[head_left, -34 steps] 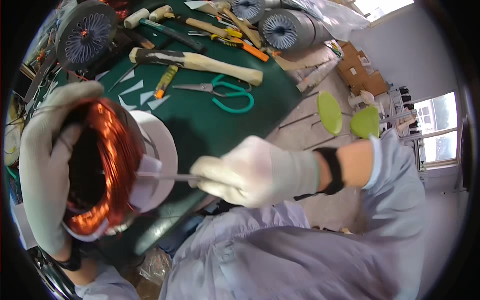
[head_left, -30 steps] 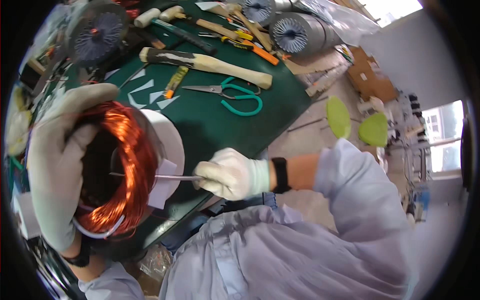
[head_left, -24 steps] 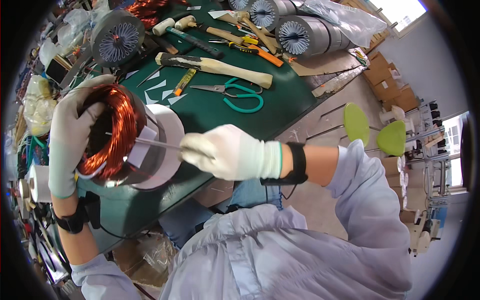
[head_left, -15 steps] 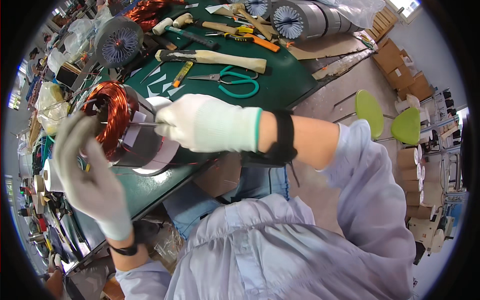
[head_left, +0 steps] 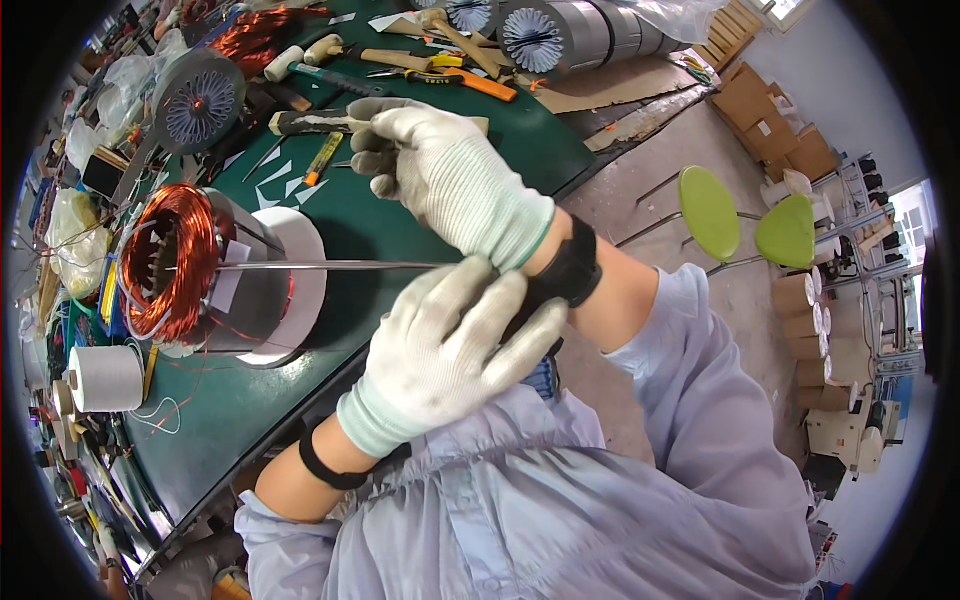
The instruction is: Assembling and winding an electric motor stator, including inserting insulation paper and managing copper wires using tools.
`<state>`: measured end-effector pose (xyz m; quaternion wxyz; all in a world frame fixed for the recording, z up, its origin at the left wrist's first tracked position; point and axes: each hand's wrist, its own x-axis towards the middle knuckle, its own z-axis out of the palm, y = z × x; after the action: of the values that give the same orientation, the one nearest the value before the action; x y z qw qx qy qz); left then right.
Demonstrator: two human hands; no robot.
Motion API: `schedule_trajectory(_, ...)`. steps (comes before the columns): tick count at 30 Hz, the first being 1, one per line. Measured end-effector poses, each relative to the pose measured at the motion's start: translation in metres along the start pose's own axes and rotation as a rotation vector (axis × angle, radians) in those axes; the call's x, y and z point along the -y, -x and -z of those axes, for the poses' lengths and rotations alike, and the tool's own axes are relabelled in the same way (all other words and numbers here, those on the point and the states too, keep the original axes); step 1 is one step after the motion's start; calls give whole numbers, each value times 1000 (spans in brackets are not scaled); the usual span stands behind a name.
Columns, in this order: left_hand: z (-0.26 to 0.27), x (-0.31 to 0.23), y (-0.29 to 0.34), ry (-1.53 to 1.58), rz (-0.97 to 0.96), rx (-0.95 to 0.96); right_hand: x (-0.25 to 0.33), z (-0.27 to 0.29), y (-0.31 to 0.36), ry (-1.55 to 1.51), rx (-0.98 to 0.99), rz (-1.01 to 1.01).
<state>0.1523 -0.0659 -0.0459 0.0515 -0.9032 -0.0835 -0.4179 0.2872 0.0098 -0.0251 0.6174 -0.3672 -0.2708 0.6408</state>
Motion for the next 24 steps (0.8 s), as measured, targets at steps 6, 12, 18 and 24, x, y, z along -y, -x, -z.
schedule_trajectory(6,4,-16,-13,401,152,109,-15,0,-3,1005,27,913)
schedule_trajectory(12,22,-7,-20,365,71,189,-7,-6,12,1102,165,768)
schedule_trajectory(18,34,-12,-6,266,27,99,-4,-33,38,543,150,218)
schedule_trajectory(24,159,47,56,146,206,37,19,14,56,1404,338,707)
